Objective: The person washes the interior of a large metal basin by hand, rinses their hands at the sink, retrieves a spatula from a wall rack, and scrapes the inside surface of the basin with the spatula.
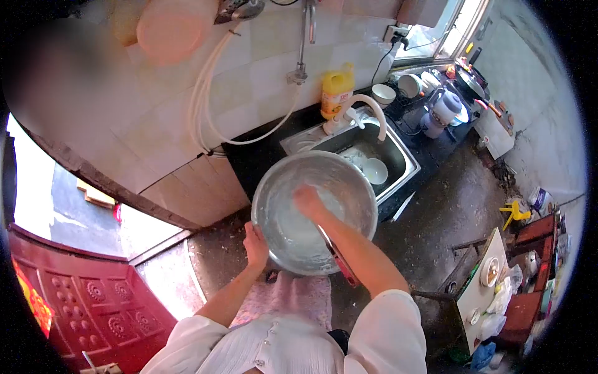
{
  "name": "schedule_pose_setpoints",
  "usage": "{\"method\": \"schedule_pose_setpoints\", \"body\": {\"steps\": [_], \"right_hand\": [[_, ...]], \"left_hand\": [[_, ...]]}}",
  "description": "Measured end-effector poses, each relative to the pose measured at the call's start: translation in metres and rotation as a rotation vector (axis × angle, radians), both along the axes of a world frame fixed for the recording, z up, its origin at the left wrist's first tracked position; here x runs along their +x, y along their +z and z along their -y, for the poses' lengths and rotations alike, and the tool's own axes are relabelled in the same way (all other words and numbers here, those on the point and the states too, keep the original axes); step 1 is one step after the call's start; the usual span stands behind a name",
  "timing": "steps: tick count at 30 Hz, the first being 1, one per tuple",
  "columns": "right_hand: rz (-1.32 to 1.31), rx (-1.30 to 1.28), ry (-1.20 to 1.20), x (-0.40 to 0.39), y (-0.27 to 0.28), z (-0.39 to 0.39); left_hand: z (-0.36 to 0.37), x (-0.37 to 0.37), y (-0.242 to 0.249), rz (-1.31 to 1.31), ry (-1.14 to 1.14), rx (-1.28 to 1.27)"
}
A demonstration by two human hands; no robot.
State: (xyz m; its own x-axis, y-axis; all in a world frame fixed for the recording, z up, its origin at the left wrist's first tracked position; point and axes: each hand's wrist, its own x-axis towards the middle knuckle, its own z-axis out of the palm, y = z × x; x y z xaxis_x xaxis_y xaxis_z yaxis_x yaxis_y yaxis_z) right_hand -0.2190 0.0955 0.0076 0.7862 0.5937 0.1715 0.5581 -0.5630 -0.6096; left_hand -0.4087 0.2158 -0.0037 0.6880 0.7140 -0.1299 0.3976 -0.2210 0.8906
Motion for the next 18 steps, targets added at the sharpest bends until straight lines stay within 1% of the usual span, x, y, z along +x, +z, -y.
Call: {"method": "schedule_pose_setpoints", "body": {"steps": [1, 2, 3, 6, 8, 9, 11, 12, 13, 16, 18], "right_hand": [[-0.399, 0.047, -0.039, -0.021, 0.041, -0.009], [-0.796, 0.089, -0.078, -0.035, 0.068, -0.016], [-0.900, 0.132, -0.060, -0.040, 0.071, -0.015], [-1.212, 0.241, -0.052, -0.056, 0.074, 0.007], [-1.414, 0.295, -0.100, -0.063, 0.079, 0.020], [-1.464, 0.328, -0.124, -0.064, 0.078, 0.026], [-1.561, 0.404, -0.181, -0.065, 0.070, 0.036], [-1.562, 0.465, -0.229, -0.064, 0.064, 0.036], [-1.561, 0.526, -0.278, -0.061, 0.057, 0.035], [-1.481, 0.707, -0.408, -0.058, 0.043, 0.023], [-1.398, 0.851, -0.492, -0.060, 0.044, 0.012]], "left_hand": [[-0.002, -0.002, 0.000, 0.012, 0.000, -0.016], [-0.005, -0.002, 0.001, 0.027, 0.001, -0.030], [-0.007, -0.003, 0.001, 0.043, 0.001, -0.045], [-0.024, -0.011, -0.006, 0.107, -0.116, 0.042], [-0.031, -0.019, 0.006, 0.012, -0.056, 0.088], [-0.031, -0.024, 0.016, -0.035, -0.028, 0.109], [-0.024, -0.034, 0.048, 0.008, -0.094, 0.041], [-0.019, -0.039, 0.061, 0.027, -0.133, 0.007], [-0.011, -0.040, 0.067, 0.071, -0.266, 0.007], [0.025, -0.032, 0.098, -0.063, -0.573, -0.481], [0.042, -0.027, 0.125, -0.081, -0.535, -0.701]]}}
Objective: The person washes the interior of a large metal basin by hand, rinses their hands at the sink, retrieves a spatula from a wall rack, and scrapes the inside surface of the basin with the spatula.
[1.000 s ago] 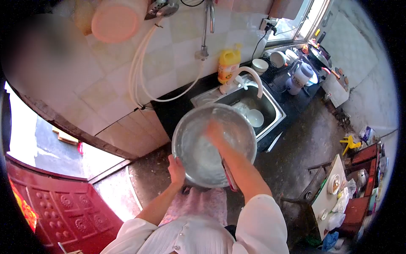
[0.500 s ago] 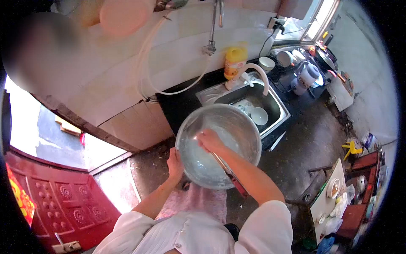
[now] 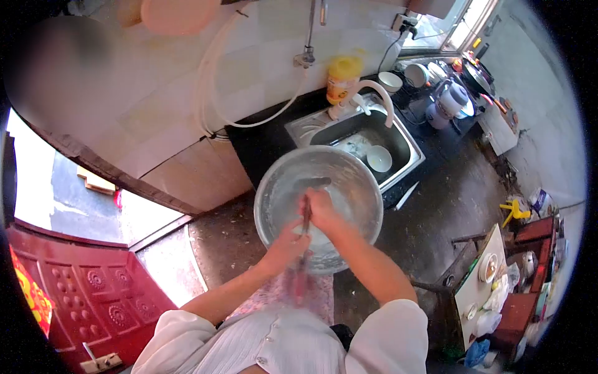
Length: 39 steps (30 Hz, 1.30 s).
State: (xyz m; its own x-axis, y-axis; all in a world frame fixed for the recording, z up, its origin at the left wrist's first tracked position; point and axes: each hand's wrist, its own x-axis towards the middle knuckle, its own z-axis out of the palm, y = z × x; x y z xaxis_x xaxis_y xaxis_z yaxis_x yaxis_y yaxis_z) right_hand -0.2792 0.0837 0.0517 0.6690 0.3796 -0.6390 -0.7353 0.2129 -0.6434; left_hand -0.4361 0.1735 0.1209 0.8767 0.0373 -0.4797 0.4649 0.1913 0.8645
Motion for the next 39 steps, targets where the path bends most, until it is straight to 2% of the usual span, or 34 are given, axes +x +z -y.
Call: {"method": "schedule_pose_setpoints", "body": {"steps": [1, 2, 4, 5, 6, 8, 9, 11, 14, 17, 20, 23, 26, 29, 32, 34, 35, 38, 39], "right_hand": [[0.019, 0.021, -0.087, -0.002, 0.003, -0.006], [0.037, 0.044, -0.171, -0.004, 0.006, -0.008], [0.272, -0.107, 0.042, -0.004, 0.008, 0.000], [0.416, -0.218, 0.186, -0.001, -0.003, 0.010], [0.560, -0.328, 0.334, 0.002, -0.009, 0.021], [0.972, -0.678, 0.232, 0.003, -0.003, 0.052], [1.175, -0.856, 0.176, 0.005, 0.001, 0.072], [1.312, -1.101, 0.078, 0.015, 0.008, 0.113], [1.401, -1.425, -0.011, 0.019, -0.022, 0.160], [1.291, -1.296, 0.018, 0.016, -0.032, 0.181], [1.016, -0.949, 0.022, 0.026, -0.080, 0.199], [0.970, -0.875, -0.030, 0.032, -0.069, 0.204], [0.908, -0.839, -0.057, 0.041, -0.069, 0.200], [0.893, -0.820, -0.034, 0.049, -0.068, 0.196], [0.946, -0.855, 0.003, 0.046, -0.059, 0.184], [0.921, -0.781, 0.064, 0.041, -0.052, 0.176], [1.025, -0.803, 0.036, 0.038, -0.064, 0.173], [0.878, -0.795, 0.119, 0.032, -0.056, 0.158], [0.907, -0.787, 0.137, 0.033, -0.059, 0.157]], "left_hand": [[0.006, 0.001, 0.006, -0.045, 0.014, -0.101], [0.006, 0.001, -0.005, 0.031, -0.019, 0.052], [-0.009, -0.005, -0.044, 0.182, -0.079, 0.363], [-0.020, -0.011, -0.048, 0.341, -0.088, 0.614], [-0.031, -0.016, -0.045, 0.254, -0.160, 0.638], [-0.053, -0.026, -0.026, 0.083, -0.302, 0.685], [-0.059, -0.032, -0.019, 0.088, -0.371, 0.806], [-0.065, -0.044, -0.006, 0.091, -0.501, 1.044], [-0.070, -0.052, 0.017, -0.018, -0.611, 1.135], [-0.062, -0.049, 0.038, -0.050, -0.789, 1.154], [-0.053, -0.046, 0.008, 0.136, -0.807, 1.138], [-0.019, -0.025, 0.000, 0.070, -0.735, 1.242], [0.012, 0.012, 0.000, -0.021, -0.686, 1.168], [0.028, 0.032, -0.042, 0.135, -0.599, 1.265], [0.028, 0.015, -0.016, 0.094, -0.601, 1.207], [0.034, -0.006, 0.031, -0.100, -0.638, 1.112], [0.035, -0.016, 0.043, -0.196, -0.656, 1.062], [0.030, -0.054, 0.023, -0.146, -0.735, 1.197], [0.035, -0.052, 0.021, -0.154, -0.720, 1.229]]}}
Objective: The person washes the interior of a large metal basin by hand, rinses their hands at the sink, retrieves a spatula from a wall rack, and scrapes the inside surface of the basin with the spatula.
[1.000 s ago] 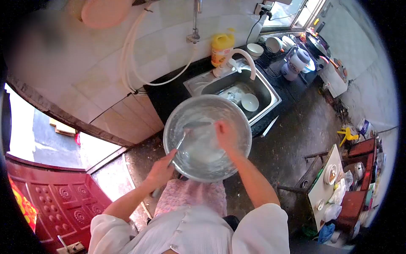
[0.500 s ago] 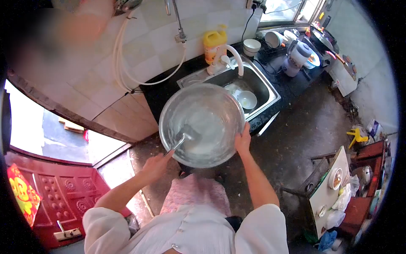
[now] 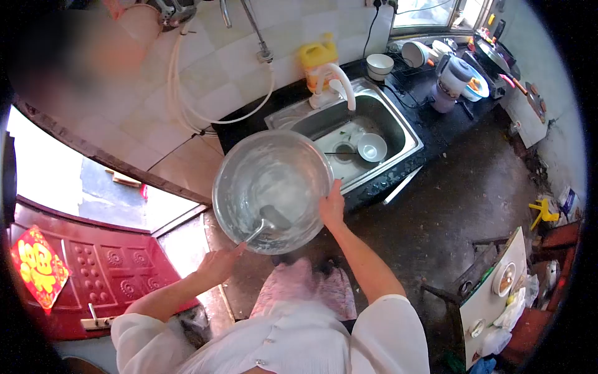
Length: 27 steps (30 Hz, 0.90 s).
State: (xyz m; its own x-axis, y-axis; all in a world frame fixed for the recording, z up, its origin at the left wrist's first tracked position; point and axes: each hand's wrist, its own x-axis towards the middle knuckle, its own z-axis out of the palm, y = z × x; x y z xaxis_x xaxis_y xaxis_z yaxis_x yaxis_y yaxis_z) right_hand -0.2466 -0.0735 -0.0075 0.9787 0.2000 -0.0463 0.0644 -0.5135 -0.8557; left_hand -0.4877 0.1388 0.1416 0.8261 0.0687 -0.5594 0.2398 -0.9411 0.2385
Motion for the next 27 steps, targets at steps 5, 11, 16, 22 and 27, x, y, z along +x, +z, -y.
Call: {"method": "schedule_pose_setpoints", "body": {"steps": [5, 11, 16, 22, 27], "right_hand": [[0.085, -0.026, 0.091, 0.006, -0.008, 0.000], [0.082, 0.009, 0.047, 0.008, -0.016, -0.004], [0.024, -0.019, 0.028, 0.002, 0.000, -0.006], [0.044, -0.028, 0.060, -0.001, -0.003, -0.009], [0.032, -0.054, 0.074, 0.003, 0.003, -0.012]], "left_hand": [[0.031, 0.043, -0.031, 0.134, 0.092, -0.011], [0.031, 0.073, -0.040, 0.153, 0.120, 0.098], [0.031, 0.023, 0.001, 0.012, -0.084, 0.203], [0.032, 0.073, -0.048, 0.228, -0.028, 0.270], [0.027, 0.046, -0.001, 0.049, -0.151, 0.289]]}}
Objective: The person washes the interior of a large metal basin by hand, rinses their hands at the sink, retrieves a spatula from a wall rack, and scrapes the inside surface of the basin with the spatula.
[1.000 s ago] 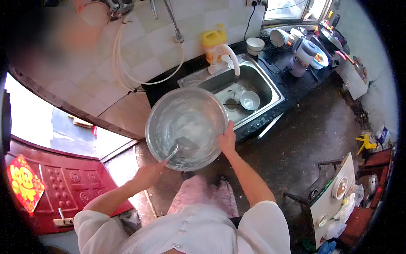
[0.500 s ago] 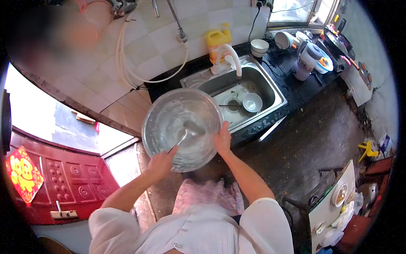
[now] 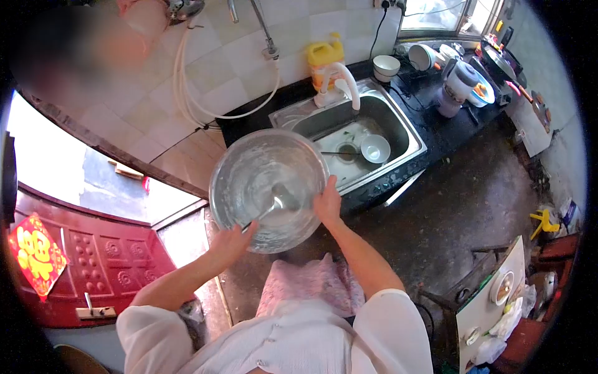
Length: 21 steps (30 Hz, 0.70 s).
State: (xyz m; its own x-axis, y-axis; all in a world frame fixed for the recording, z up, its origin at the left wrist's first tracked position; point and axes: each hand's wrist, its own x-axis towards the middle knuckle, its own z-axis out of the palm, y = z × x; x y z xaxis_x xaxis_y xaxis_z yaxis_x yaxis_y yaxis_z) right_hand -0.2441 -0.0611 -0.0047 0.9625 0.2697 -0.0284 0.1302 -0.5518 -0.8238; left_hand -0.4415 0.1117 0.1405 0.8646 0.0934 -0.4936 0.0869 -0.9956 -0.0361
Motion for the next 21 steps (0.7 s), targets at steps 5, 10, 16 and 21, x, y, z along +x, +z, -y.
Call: {"method": "schedule_pose_setpoints", "body": {"steps": [5, 10, 16, 21], "right_hand": [[-0.066, -0.050, 0.049, -0.004, -0.002, -0.004], [-0.011, -0.007, 0.035, -0.009, -0.007, -0.009], [0.025, -0.031, 0.024, -0.009, -0.011, -0.013], [0.015, -0.045, 0.004, -0.009, -0.011, -0.010]], "left_hand": [[0.002, 0.009, -0.006, 0.064, -0.041, 0.018], [-0.013, 0.010, -0.016, 0.118, -0.086, 0.081], [-0.001, 0.005, -0.003, 0.079, -0.090, 0.086], [-0.011, 0.016, -0.026, 0.118, -0.010, 0.051]]}}
